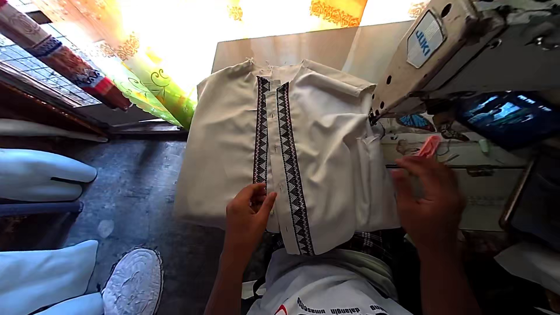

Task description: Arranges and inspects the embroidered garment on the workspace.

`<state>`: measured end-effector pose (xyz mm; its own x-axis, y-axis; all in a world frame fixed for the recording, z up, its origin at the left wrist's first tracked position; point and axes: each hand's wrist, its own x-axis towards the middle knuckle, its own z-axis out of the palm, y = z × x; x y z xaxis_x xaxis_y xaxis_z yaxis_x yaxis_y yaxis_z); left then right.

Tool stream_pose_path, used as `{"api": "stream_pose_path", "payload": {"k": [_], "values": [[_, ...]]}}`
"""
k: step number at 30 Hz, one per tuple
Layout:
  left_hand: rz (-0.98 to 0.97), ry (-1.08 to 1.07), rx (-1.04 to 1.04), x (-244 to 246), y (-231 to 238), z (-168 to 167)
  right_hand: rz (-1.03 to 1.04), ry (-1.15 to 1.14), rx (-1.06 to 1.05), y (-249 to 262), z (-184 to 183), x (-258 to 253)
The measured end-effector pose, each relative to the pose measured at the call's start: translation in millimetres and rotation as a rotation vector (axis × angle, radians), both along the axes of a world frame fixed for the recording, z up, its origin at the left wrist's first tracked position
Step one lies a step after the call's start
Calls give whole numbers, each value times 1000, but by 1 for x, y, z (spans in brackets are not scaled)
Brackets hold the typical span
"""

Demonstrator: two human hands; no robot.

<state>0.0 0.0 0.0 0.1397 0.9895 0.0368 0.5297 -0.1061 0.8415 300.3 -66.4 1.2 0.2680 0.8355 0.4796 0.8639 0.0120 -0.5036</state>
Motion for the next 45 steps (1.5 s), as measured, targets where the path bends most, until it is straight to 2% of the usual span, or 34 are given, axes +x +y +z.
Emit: {"api": "stream_pose_path", "payload": {"k": [4,7,10,19,25,28,30,33,37,39,42,43,45], "values": [[-58,40,31,15,15,-6,405,-43,-197,41,3,-54],[-135,98,102,19,21,-14,507,-115,-359,75,-6,-71],[-132,67,182,14,34,-27,513,-215,-455,101,-17,-76],[-250,4,347,14,122,-27,497,-304,-368,180,-28,-66],[-312,-6,422,30,180,-31,452,-286,-348,224,-27,-47],[-322,-12,416,38,196,-30,457,-171,-215,235,-25,-47],[-327,-12,413,40,200,-29,474,-75,-132,237,-22,-55],[-342,-2,404,41,204,-29,460,-18,-145,243,-17,-71],[-340,15,406,42,205,-28,448,-179,-208,240,-6,-78],[-341,24,432,42,205,-29,422,-183,-154,214,6,-74],[-338,30,409,42,204,-26,387,-69,-110,148,21,-66],[-340,30,398,43,204,-25,391,-64,-149,124,18,-65],[-340,34,392,45,205,-25,418,-115,-369,85,8,-68]]}}
